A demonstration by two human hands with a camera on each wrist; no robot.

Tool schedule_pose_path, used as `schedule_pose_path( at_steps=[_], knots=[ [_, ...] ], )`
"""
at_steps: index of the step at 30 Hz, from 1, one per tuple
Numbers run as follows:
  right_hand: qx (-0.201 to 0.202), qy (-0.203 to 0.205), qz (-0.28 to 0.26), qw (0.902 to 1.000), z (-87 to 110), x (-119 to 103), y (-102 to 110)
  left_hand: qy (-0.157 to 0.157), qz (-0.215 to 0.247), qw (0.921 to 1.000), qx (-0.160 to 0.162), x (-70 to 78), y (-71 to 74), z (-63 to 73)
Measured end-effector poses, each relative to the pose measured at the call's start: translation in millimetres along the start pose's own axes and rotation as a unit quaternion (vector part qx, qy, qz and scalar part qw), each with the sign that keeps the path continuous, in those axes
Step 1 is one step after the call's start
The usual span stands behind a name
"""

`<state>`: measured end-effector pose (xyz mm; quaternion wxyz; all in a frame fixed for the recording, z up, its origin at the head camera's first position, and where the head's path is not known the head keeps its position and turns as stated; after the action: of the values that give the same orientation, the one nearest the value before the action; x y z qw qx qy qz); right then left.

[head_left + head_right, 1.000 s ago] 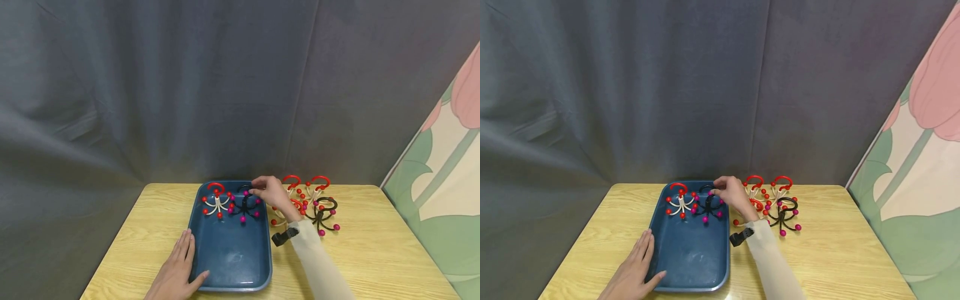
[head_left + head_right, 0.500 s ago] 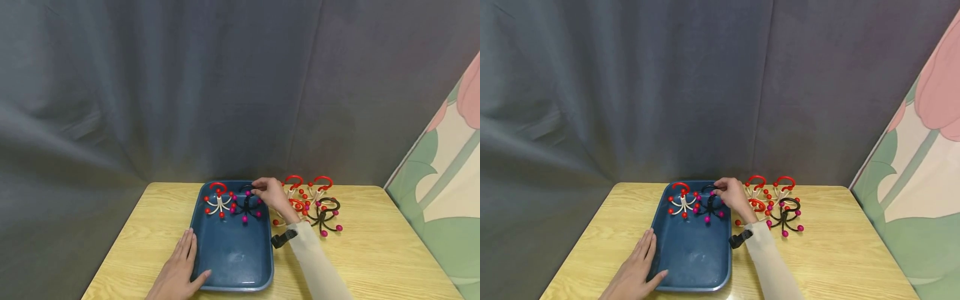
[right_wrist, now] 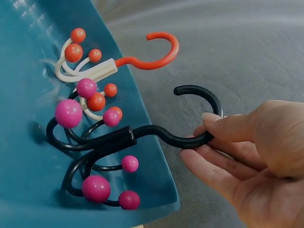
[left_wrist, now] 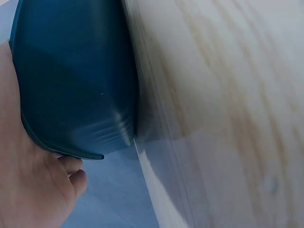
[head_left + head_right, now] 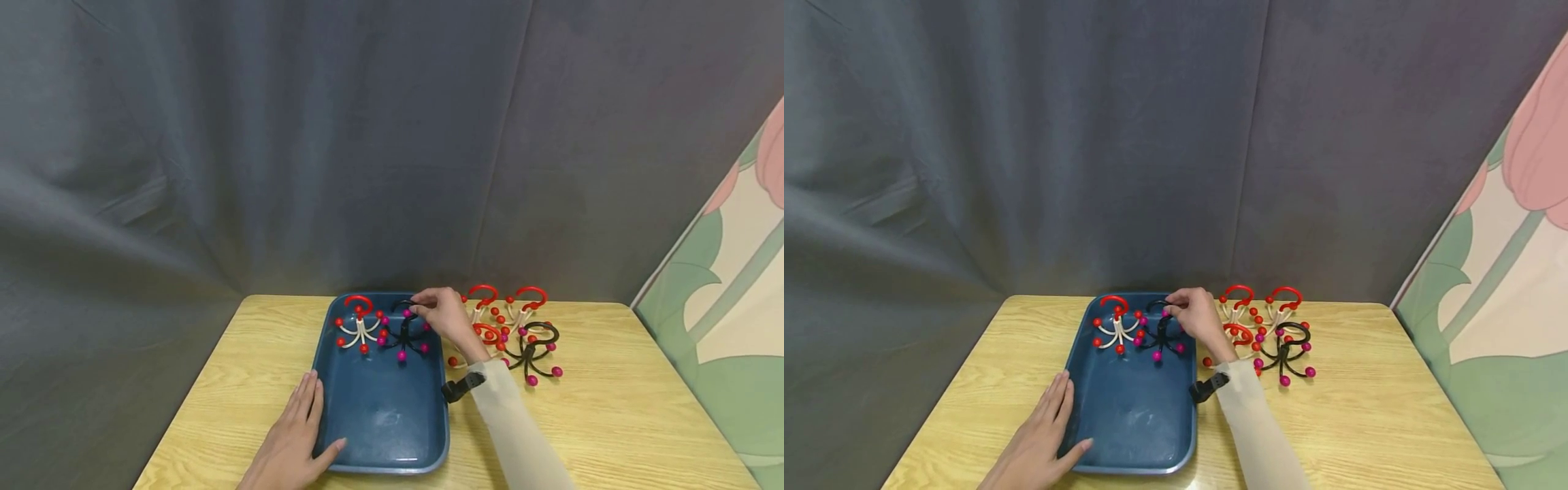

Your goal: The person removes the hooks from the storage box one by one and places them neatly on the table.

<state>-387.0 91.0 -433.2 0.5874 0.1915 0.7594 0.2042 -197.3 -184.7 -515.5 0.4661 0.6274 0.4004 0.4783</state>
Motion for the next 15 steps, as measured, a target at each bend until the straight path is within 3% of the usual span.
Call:
schedule_pose_path(
  at_steps=[15],
  knots=[
    [0.014, 0.007, 0.011, 0.9998, 0.4, 0.0, 2.2, 0.006, 0.007, 0.9999, -0.014, -2.4, -3.1, -1.3]
  ],
)
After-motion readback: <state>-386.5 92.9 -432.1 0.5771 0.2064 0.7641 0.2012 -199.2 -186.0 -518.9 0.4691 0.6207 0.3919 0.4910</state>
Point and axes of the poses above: each hand's wrist, its own z-axis away from the middle knuckle, its own y-axis out of the back of the hand, x = y × z, the point moved 8 cm from there along -z, towards the middle knuckle, and after that the axes turned 6 degrees about x, right-handed, at the moved point
